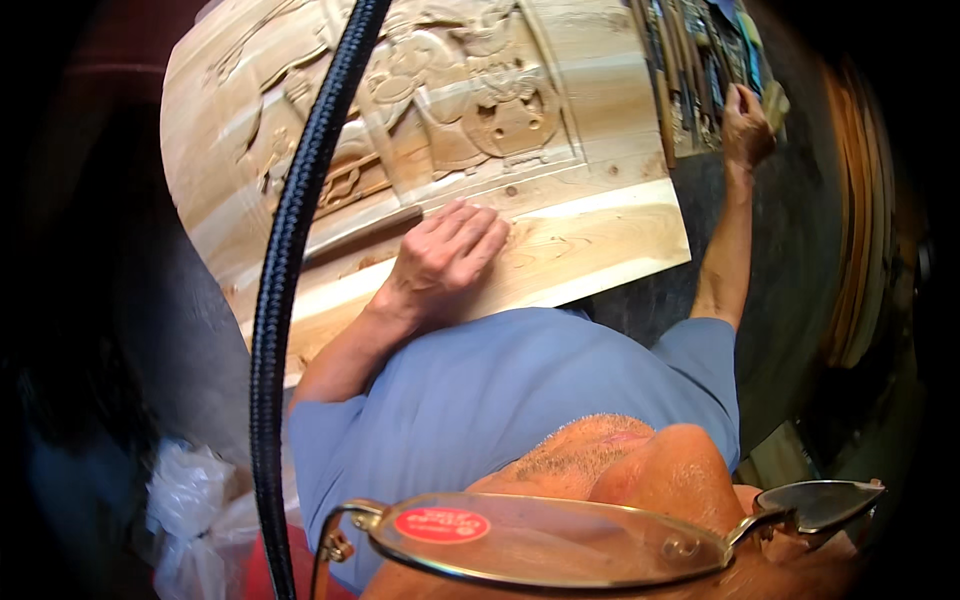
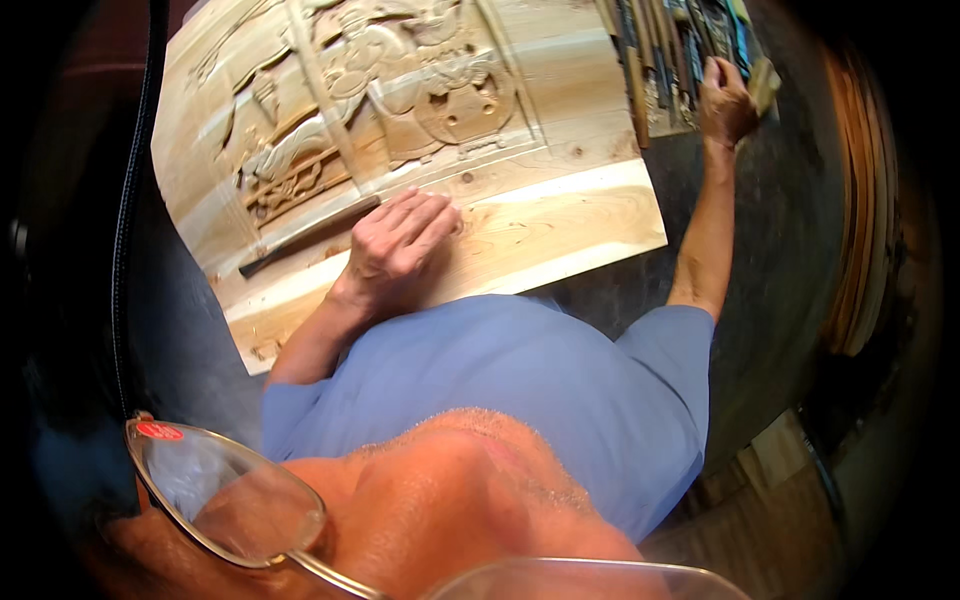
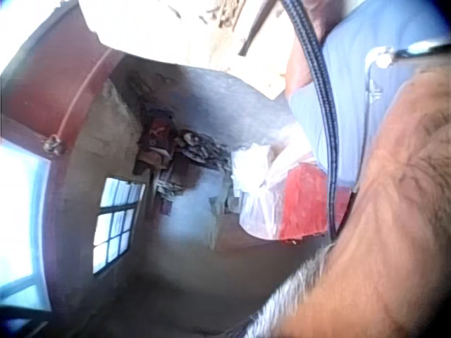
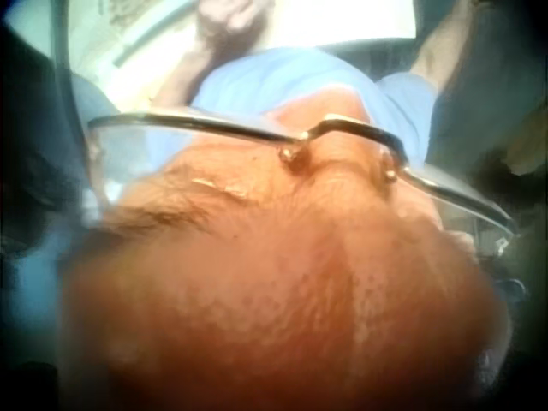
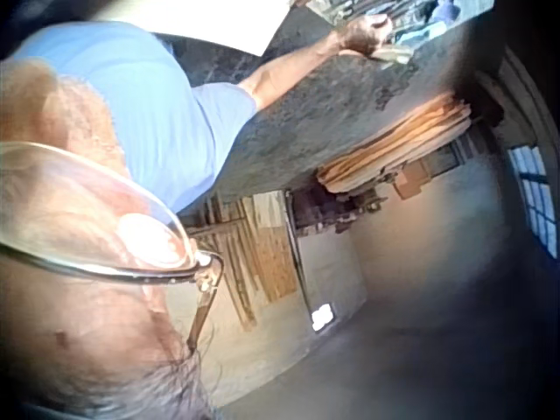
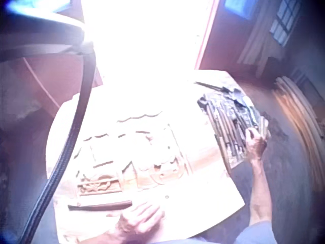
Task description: The person carves decorative patterns into a wooden board using several different chisels and a wooden mallet.
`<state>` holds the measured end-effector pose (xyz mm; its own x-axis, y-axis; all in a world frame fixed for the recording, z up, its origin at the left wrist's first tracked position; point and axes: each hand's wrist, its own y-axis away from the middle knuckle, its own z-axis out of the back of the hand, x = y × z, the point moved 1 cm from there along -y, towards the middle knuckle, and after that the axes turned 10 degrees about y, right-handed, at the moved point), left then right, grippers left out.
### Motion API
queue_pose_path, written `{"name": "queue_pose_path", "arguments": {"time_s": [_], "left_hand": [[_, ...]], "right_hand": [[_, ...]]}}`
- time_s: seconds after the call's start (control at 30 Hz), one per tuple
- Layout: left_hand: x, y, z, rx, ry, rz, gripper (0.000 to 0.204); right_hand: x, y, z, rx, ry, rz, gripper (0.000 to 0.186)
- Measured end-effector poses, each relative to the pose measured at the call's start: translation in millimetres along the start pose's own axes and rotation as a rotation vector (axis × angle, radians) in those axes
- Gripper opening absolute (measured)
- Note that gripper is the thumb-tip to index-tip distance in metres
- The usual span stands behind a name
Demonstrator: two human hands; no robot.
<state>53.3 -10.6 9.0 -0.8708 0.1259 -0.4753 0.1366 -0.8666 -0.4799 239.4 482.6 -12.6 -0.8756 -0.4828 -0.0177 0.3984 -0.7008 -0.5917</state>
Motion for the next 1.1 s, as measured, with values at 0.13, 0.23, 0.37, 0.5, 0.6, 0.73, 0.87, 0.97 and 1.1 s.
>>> {"name": "queue_pose_path", "arguments": {"time_s": [0.13,0.23,0.37,0.5,0.6,0.73,0.87,0.97,1.1], "left_hand": [[0,-2,15,0.045,-0.092,0.031,0.023],[2,11,29,0.063,-0.153,0.105,0.023],[-2,35,47,-0.048,-0.262,0.313,0.028],[5,72,52,-0.066,-0.361,0.439,0.032],[7,84,50,-0.074,-0.362,0.470,0.034],[8,87,51,-0.114,-0.330,0.508,0.035],[8,79,53,-0.121,-0.292,0.509,0.035],[11,81,50,-0.126,-0.286,0.500,0.035],[7,81,54,-0.118,-0.319,0.517,0.035]], "right_hand": [[1,9,13,-0.018,-0.102,0.041,0.020],[-12,3,6,0.010,-0.050,0.006,0.019],[-52,-9,-25,0.040,-0.039,-0.071,0.021],[-83,-21,-38,0.044,-0.012,-0.107,0.020],[-86,-30,-44,0.031,-0.147,0.006,0.023],[-43,-48,-49,0.228,-0.121,0.165,0.035],[-29,-70,-82,0.356,-0.020,0.297,0.039],[-38,-82,-102,0.309,0.088,0.346,0.037],[22,-82,-40,0.534,-0.180,0.181,0.038]]}}
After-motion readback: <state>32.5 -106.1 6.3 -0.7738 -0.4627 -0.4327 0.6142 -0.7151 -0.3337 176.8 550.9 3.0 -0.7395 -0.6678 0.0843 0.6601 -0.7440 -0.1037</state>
